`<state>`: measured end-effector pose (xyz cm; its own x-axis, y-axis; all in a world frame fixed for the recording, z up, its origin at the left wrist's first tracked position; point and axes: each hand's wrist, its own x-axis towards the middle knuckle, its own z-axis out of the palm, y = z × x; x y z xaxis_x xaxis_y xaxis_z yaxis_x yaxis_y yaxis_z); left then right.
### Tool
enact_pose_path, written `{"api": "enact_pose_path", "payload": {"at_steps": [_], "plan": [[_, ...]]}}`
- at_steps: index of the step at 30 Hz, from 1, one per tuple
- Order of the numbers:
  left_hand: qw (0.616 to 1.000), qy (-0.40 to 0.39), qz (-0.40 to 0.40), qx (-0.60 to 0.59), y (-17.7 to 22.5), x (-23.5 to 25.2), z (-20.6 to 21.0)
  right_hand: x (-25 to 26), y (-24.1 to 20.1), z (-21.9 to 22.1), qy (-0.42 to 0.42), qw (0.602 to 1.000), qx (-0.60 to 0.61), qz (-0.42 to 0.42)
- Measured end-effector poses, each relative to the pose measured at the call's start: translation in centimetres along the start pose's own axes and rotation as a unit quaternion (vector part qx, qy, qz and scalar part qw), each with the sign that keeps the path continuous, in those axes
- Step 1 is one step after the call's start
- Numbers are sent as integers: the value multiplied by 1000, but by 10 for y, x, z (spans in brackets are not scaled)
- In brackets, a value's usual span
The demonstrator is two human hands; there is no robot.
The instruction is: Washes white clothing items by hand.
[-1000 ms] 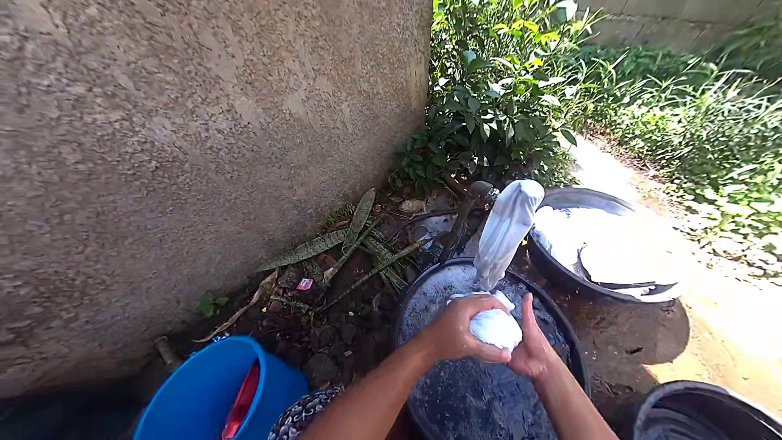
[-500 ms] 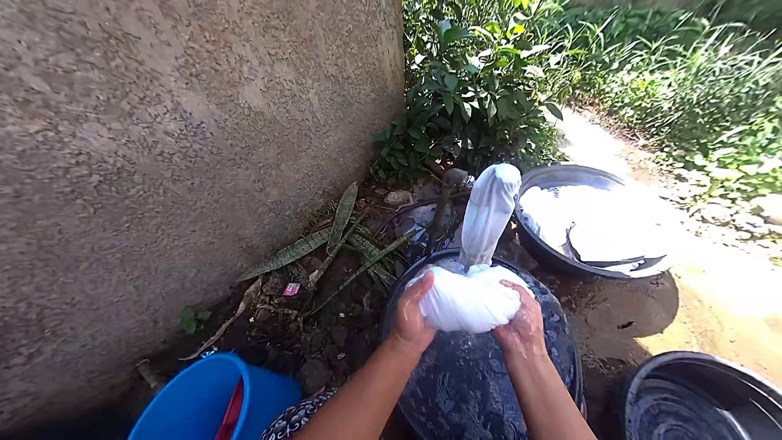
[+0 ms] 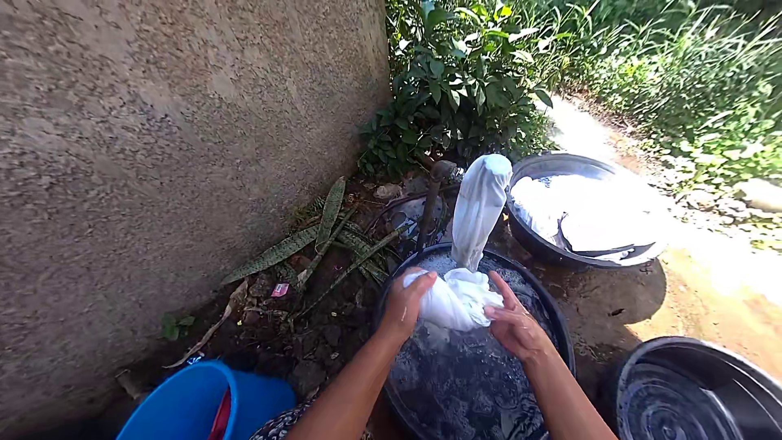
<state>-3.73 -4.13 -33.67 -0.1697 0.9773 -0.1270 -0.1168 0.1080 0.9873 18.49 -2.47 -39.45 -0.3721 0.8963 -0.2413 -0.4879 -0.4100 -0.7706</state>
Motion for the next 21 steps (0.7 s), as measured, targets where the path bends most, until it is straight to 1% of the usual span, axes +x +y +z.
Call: {"api": "enact_pose_path", "payload": {"at_steps": [1, 2, 3, 4, 5, 6, 7, 8, 9, 10, 12, 14, 15, 16, 18, 19, 20, 21], "plan": [[988, -49, 80, 122, 4, 1, -5, -4, 1, 3, 24, 998, 3, 60], [958, -100, 162, 215, 6, 1, -6, -7, 2, 9, 30, 993, 19, 110], [928, -148, 225, 258, 4, 0, -4, -7, 3, 16, 29, 988, 37, 148], [910, -189, 260, 263, 2, -2, -1, -5, 5, 25, 35, 982, 61, 173], [905, -220, 273, 240, 0, -5, 3, -1, 9, 33, 44, 978, 95, 178], [911, -239, 271, 200, -1, -7, 6, 4, 13, 37, 47, 976, 135, 164], [922, -248, 256, 150, -2, -8, 9, 6, 15, 39, 62, 974, 173, 135], [936, -247, 232, 95, -1, -8, 10, 8, 12, 44, 98, 970, 201, 92], [947, -243, 209, 35, -1, -7, 11, 9, 7, 50, 139, 964, 224, 41], [953, -236, 188, -32, -1, -5, 11, 10, 2, 53, 161, 957, 240, -14], [956, -201, 145, -159, 2, -3, 16, 13, -7, 54, 148, 944, 277, -105], [954, -134, 106, -246, 7, -1, 22, 15, -14, 57, 129, 931, 295, -170], [954, -92, 87, -273, 10, 1, 25, 15, -15, 58, 115, 934, 275, -199], [953, -50, 61, -294, 13, 3, 27, 15, -17, 59, 102, 940, 229, -231], [944, 23, -17, -328, 18, 7, 31, 11, -23, 64, 105, 948, 73, -291], [936, 51, -63, -343, 19, 9, 31, 8, -27, 68, 107, 944, -23, -311], [928, 66, -108, -351, 18, 11, 30, 5, -31, 70, 91, 933, -118, -328], [920, 68, -150, -356, 15, 11, 29, 1, -35, 71, 58, 914, -208, -344]]}}
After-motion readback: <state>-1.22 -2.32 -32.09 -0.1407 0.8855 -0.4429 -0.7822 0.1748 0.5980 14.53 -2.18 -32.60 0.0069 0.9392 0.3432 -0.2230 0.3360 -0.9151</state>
